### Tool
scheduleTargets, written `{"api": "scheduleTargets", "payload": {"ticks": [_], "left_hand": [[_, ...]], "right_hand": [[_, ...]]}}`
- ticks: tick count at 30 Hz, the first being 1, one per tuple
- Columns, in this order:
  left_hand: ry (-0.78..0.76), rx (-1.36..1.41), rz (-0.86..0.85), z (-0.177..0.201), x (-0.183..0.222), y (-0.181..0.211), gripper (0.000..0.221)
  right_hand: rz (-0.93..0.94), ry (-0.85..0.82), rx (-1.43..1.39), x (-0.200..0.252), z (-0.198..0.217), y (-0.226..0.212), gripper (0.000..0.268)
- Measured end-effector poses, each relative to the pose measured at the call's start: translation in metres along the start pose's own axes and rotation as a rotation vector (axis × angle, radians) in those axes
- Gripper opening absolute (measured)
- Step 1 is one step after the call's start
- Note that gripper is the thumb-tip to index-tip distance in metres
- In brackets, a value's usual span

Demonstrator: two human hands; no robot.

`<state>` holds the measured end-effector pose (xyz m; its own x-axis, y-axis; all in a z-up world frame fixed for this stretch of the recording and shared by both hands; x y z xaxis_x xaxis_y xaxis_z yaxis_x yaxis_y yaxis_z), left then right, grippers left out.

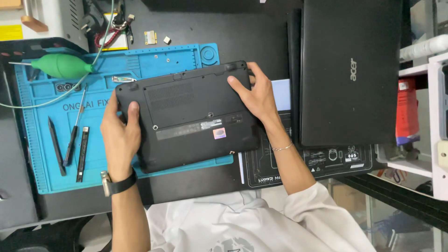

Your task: The person flips a black Acer laptop upside down and slides the silver optical disc drive out of its bay, then sets the drive aside and repositions the laptop. They then take a red Acer laptop, flip it over, and use a screwdriver to unscrew components from its bottom panel on a blue repair mat.

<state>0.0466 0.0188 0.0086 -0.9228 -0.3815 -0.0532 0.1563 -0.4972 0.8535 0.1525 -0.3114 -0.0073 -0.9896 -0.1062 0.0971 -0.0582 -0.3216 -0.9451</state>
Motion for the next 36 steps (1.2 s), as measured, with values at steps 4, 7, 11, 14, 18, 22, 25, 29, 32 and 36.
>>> {"api": "scheduleTargets", "payload": {"ticks": [4,7,11,14,18,22,25,29,32,36], "left_hand": [[0.006,-0.236,-0.079,-0.003,-0.004,0.021,0.047],[-0.008,-0.45,-0.099,-0.008,-0.007,0.021,0.049],[-0.083,-0.601,-0.069,-0.016,-0.025,0.027,0.061],[-0.156,-0.744,-0.052,-0.017,-0.042,0.033,0.07],[-0.301,-0.965,-0.029,-0.015,-0.061,0.039,0.066],[-0.159,-0.902,-0.325,-0.026,-0.073,0.061,0.053],[-0.134,-0.573,-0.61,-0.046,-0.069,0.073,0.034],[-0.256,-0.299,-0.596,-0.059,-0.067,0.062,0.023],[-0.235,-0.263,-0.622,-0.062,-0.061,0.066,0.02],[-0.18,-0.224,-0.685,-0.068,-0.057,0.067,0.012]], "right_hand": [[0.131,0.108,0.122,0.001,0.014,-0.008,0.04],[-0.005,0.2,0.417,0.003,0.024,0.001,0.035],[0.239,0.3,0.512,0.005,0.027,-0.016,0.039],[0.261,0.327,0.545,0.006,0.029,-0.017,0.039],[0.297,0.345,0.514,0.006,0.033,-0.017,0.039],[0.283,0.349,0.524,0.006,0.028,-0.013,0.04],[0.33,0.366,0.562,0.01,0.029,-0.022,0.042],[0.242,0.286,0.676,0.02,0.025,-0.036,0.047],[0.368,0.101,0.852,0.032,0.011,-0.069,0.067],[0.472,-0.385,1.068,0.05,-0.027,-0.077,0.086]]}}
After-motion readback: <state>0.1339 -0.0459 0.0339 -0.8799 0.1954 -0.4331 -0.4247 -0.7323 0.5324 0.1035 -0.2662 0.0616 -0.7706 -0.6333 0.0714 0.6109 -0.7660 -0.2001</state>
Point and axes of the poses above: each hand's wrist, its own x-axis away from the middle knuckle, its own z-axis out of the back of the hand, y = z × x, the point moved 9 cm from there along -x, towards the middle knuckle, and after that the axes turned 2 degrees about x, right-handed, at the moved point
